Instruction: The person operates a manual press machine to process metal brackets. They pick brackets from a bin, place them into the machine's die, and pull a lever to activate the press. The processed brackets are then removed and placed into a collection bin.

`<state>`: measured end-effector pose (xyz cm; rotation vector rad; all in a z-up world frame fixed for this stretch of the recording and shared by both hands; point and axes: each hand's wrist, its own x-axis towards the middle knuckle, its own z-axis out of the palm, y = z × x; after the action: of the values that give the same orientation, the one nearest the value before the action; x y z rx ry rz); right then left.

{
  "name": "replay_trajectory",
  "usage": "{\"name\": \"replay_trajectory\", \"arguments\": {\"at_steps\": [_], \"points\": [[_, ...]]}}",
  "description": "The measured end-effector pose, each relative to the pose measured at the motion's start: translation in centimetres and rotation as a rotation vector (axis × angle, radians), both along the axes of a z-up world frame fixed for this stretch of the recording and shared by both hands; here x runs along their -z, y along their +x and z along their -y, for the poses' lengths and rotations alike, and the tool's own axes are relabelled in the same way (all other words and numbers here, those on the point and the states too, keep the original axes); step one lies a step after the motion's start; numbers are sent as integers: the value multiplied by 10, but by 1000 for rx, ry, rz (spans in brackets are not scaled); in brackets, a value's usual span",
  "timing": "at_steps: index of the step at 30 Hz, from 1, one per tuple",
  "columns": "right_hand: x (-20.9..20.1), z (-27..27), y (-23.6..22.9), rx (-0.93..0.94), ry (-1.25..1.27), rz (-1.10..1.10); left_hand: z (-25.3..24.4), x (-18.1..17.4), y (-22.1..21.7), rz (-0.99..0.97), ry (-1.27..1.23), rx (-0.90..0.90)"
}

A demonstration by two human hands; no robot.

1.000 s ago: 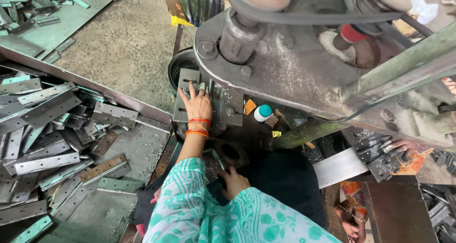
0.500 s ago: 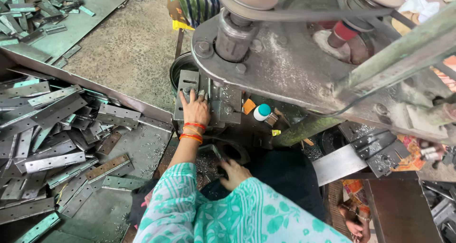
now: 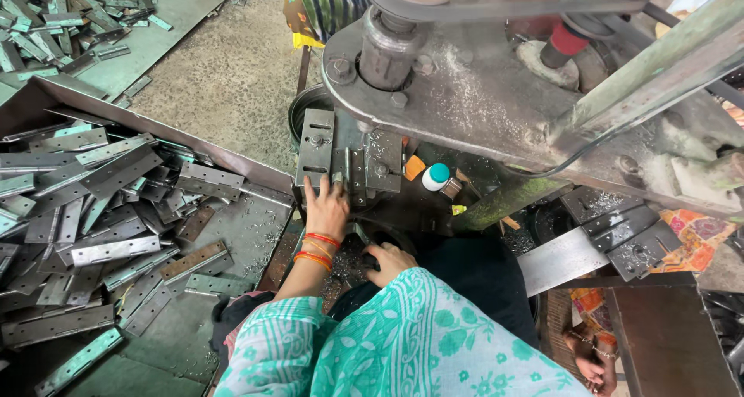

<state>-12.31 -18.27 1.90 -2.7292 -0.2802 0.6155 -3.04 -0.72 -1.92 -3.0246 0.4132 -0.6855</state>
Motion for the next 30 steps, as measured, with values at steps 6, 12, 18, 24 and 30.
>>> {"name": "replay_trajectory", "arguments": {"at_steps": [6, 12, 18, 24, 30], "points": [[3, 5, -1, -14, 136, 73, -7, -30, -9, 33, -37, 89], [15, 20, 32, 180, 330, 253, -28, -59, -19, 181, -543, 197], [49, 44, 94, 474, 1028, 253, -18, -36, 9, -96, -1353, 237], [38, 49, 108, 345, 883, 746, -27, -39, 29, -12, -766, -59], [14, -7, 88, -74, 338, 660, -23, -53, 9, -200, -432, 2]]}}
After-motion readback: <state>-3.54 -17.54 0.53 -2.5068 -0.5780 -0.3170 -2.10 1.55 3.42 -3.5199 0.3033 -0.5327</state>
